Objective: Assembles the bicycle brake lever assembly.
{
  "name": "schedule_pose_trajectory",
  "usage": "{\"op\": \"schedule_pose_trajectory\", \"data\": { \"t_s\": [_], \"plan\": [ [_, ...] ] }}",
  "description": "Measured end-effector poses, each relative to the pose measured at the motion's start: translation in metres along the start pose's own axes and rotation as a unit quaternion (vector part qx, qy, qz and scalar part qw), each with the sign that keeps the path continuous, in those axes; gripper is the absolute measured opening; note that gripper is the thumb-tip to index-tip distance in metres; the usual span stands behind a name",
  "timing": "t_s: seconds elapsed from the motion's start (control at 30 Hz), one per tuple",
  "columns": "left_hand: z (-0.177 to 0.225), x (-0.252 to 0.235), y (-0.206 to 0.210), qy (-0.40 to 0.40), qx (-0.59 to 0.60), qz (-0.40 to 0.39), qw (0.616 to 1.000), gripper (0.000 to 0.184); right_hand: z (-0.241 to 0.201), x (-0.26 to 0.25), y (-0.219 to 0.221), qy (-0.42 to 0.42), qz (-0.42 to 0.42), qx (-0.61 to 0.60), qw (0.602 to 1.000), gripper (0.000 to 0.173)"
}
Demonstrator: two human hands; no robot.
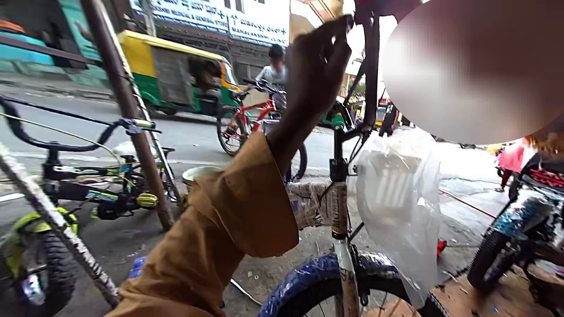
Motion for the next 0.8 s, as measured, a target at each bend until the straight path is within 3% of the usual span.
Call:
{"op": "schedule_pose_trajectory", "data": {
  "t_s": [0.07, 0.2, 0.4, 0.7, 0.73, 0.8],
  "plan": [
    [0.000, -0.003, -0.010, -0.050, 0.029, -0.007, 0.998, 0.030, -0.003, 0.006, -0.007, 0.030, -0.006, 0.029, 0.999, 0.050],
    [0.018, -0.014, -0.023, -0.161, 0.072, -0.082, 0.981, 0.028, -0.010, 0.007, -0.011, 0.081, -0.006, 0.021, 0.996, 0.037],
    [0.047, -0.035, -0.031, -0.252, 0.039, -0.147, 0.956, 0.021, -0.015, 0.011, -0.005, 0.122, 0.024, -0.021, 0.992, 0.031],
    [0.074, -0.074, -0.039, -0.268, -0.128, -0.272, 0.915, 0.018, -0.010, 0.012, -0.003, 0.117, 0.021, -0.001, 0.993, 0.036],
    [0.067, -0.080, -0.041, -0.251, -0.117, -0.289, 0.916, 0.017, -0.010, 0.012, -0.003, 0.118, 0.019, 0.003, 0.993, 0.037],
    [0.014, -0.104, -0.053, -0.185, -0.049, -0.344, 0.919, 0.013, -0.008, 0.011, -0.002, 0.122, 0.017, 0.009, 0.992, 0.037]
  ]
}}
Point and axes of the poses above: each hand's wrist, its own x-axis away from the middle knuckle, its own y-axis out of the palm, z = x × y, the point moved 1 cm from there along -x, towards the middle knuckle, and after that the axes turned 5 degrees about z, right-handed, at the moved point
